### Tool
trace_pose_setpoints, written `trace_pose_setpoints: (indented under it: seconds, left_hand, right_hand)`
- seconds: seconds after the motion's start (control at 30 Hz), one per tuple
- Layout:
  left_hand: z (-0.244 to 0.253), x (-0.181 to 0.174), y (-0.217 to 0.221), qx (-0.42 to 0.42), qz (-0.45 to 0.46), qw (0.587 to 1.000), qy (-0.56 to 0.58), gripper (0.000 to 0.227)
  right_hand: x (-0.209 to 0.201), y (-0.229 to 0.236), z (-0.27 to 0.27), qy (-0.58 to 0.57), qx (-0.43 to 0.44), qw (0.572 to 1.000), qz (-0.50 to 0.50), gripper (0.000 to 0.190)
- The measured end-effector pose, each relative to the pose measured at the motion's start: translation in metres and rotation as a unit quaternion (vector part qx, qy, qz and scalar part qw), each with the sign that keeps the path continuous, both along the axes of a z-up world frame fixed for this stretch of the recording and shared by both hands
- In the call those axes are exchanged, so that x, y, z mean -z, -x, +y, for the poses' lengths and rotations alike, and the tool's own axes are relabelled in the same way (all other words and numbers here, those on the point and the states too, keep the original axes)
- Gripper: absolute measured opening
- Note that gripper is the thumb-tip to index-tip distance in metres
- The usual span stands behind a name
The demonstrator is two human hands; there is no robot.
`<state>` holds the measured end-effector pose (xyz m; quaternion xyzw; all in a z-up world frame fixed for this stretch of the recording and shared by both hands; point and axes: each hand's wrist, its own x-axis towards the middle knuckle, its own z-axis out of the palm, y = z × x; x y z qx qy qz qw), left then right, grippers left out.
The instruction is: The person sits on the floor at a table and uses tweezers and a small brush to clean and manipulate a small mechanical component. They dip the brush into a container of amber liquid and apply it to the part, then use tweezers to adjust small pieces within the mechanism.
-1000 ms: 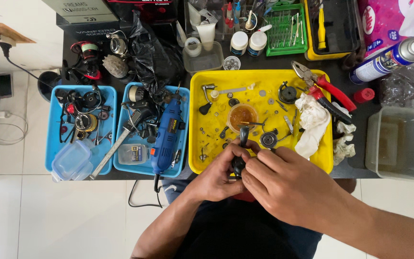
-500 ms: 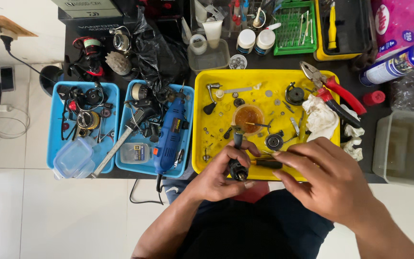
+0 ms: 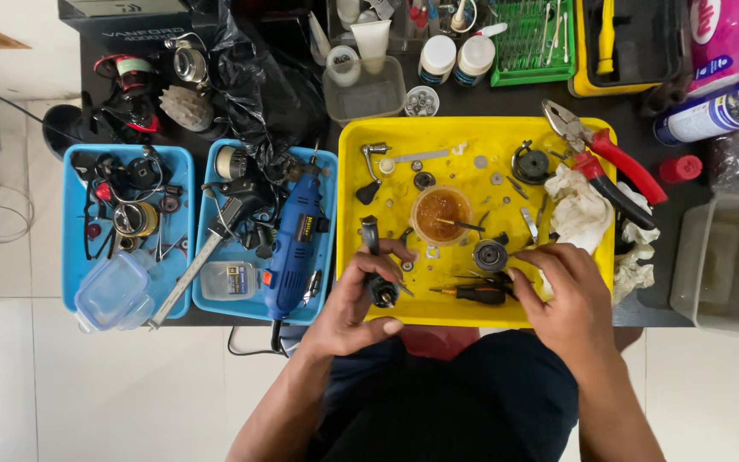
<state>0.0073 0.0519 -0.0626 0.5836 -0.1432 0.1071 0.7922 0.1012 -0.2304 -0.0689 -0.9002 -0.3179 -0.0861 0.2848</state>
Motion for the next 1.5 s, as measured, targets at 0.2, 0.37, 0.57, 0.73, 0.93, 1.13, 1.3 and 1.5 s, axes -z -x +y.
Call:
trace_pose_setpoints:
  seconds: [0.2, 0.37, 0.57, 0.73, 0.93, 1.13, 1.3, 1.5]
  left_hand:
    - [0.01, 0.023, 0.0, -0.063, 0.039, 0.997, 0.032, 0.053]
    - [0.012, 0.044, 0.0, -0.102, 0.047, 0.992, 0.057, 0.057]
    - [0.013, 0.051, 0.001, -0.124, 0.044, 0.987, 0.089, 0.058]
    - [0.015, 0.044, 0.0, -0.12, 0.038, 0.99, 0.061, 0.059]
    - [0.016, 0.039, 0.001, -0.121, 0.038, 0.991, 0.04, 0.062]
    - [0.015, 0.046, 0.003, -0.129, 0.04, 0.99, 0.049, 0.065]
    - [0.015, 0.05, 0.002, -0.139, 0.027, 0.987, 0.079, 0.068]
    - [0.014, 0.055, 0.003, -0.148, 0.023, 0.985, 0.085, 0.07]
  right_hand:
    - [0.018, 0.012, 0.034, 0.033, 0.033, 0.999, -0.025, 0.028]
    - [0.031, 0.012, 0.053, 0.077, 0.046, 0.991, -0.096, 0.025]
    - [0.036, 0.025, 0.062, 0.075, 0.022, 0.991, -0.107, 0.023]
    - [0.049, 0.029, 0.068, 0.114, -0.01, 0.989, -0.095, 0.018]
    - [0.033, 0.019, 0.058, 0.131, 0.025, 0.988, -0.077, 0.021]
    - [0.052, 0.025, 0.054, 0.158, 0.104, 0.979, -0.077, 0.023]
    - [0.059, 0.027, 0.065, 0.175, 0.108, 0.978, -0.039, 0.029]
    - [0.066, 0.022, 0.073, 0.262, 0.171, 0.946, 0.088, 0.029]
